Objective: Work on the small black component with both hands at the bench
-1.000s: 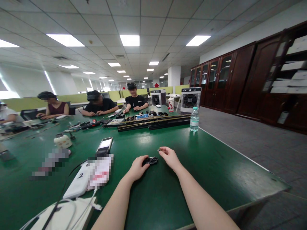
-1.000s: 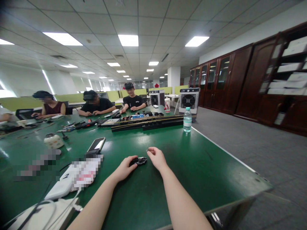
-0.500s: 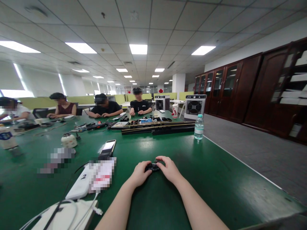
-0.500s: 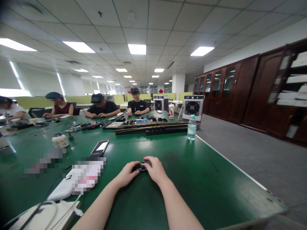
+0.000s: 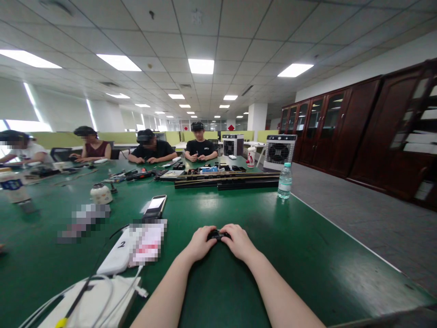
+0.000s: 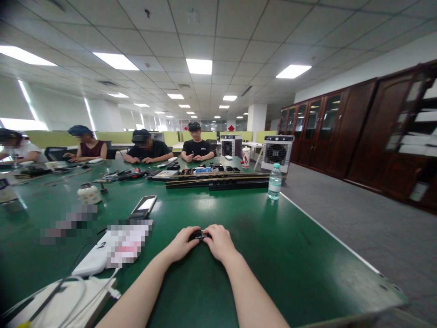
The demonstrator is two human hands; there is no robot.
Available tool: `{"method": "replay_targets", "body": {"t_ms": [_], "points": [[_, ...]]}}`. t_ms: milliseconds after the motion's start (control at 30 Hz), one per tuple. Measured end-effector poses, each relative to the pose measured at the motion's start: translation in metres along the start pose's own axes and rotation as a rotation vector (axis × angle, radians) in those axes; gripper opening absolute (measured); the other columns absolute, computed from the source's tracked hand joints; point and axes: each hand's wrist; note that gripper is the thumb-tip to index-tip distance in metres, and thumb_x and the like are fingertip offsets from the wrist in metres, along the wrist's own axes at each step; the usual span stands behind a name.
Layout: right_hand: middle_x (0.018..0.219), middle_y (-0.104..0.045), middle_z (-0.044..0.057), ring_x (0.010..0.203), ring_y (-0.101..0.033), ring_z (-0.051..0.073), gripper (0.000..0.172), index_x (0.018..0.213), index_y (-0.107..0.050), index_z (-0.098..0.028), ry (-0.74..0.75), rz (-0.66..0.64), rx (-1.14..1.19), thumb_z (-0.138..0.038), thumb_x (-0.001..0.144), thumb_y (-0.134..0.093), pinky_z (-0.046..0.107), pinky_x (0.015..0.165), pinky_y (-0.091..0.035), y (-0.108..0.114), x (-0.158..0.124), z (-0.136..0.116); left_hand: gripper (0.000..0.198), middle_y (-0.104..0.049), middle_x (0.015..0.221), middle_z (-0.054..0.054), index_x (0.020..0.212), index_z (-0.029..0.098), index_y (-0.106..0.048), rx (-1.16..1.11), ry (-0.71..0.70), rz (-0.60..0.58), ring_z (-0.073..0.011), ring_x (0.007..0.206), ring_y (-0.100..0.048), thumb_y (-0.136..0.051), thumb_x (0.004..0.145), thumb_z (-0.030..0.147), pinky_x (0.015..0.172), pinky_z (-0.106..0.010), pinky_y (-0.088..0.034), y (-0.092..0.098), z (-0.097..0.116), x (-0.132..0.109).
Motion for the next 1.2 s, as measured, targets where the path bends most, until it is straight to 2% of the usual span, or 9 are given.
{"method": "replay_targets", "body": {"t_ms": [767, 1033, 1200], "points": [[0.110, -0.061, 0.003, 0.104, -0.050, 0.021, 0.021, 0.099, -0.061, -0.026, 0.003, -0.028, -0.201, -0.021, 0.081, -0.052, 0.037, 0.087, -0.037, -0.001, -0.001, -0.012, 0.043, -0.061, 0.115, -0.008, 0.115, 0.017, -0.055, -0.018, 0.012, 0.014, -0.0228, 0.107, -0.054, -0.059, 0.072, 0.016, 0.095, -0.034, -0.040, -0.001, -0.001, 0.002], [0.111, -0.062, 0.004, 0.106, -0.052, 0.022, 0.019, 0.093, -0.064, -0.024, -0.016, -0.017, -0.058, -0.021, 0.076, -0.056, 0.037, 0.091, -0.038, -0.003, 0.000, -0.005, 0.041, -0.061, 0.114, -0.008, 0.114, 0.018, -0.055, -0.013, 0.010, 0.011, -0.0232, 0.106, -0.054, -0.058, 0.073, 0.016, 0.095, -0.035, -0.040, -0.003, -0.003, 0.003], [0.107, -0.064, 0.002, 0.102, -0.055, 0.020, 0.031, 0.096, -0.063, -0.024, -0.035, 0.007, 0.122, -0.013, 0.068, -0.059, 0.037, 0.093, -0.040, -0.006, 0.000, 0.003, 0.039, -0.059, 0.114, -0.008, 0.113, 0.018, -0.056, -0.023, -0.020, 0.020, -0.0219, 0.106, -0.053, -0.056, 0.074, 0.016, 0.095, -0.035, -0.040, -0.002, -0.004, 0.002]]}}
Point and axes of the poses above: each hand's wrist, its own x-axis towards the middle knuckle, its own y-axis out of the back of the hand, z = x × y
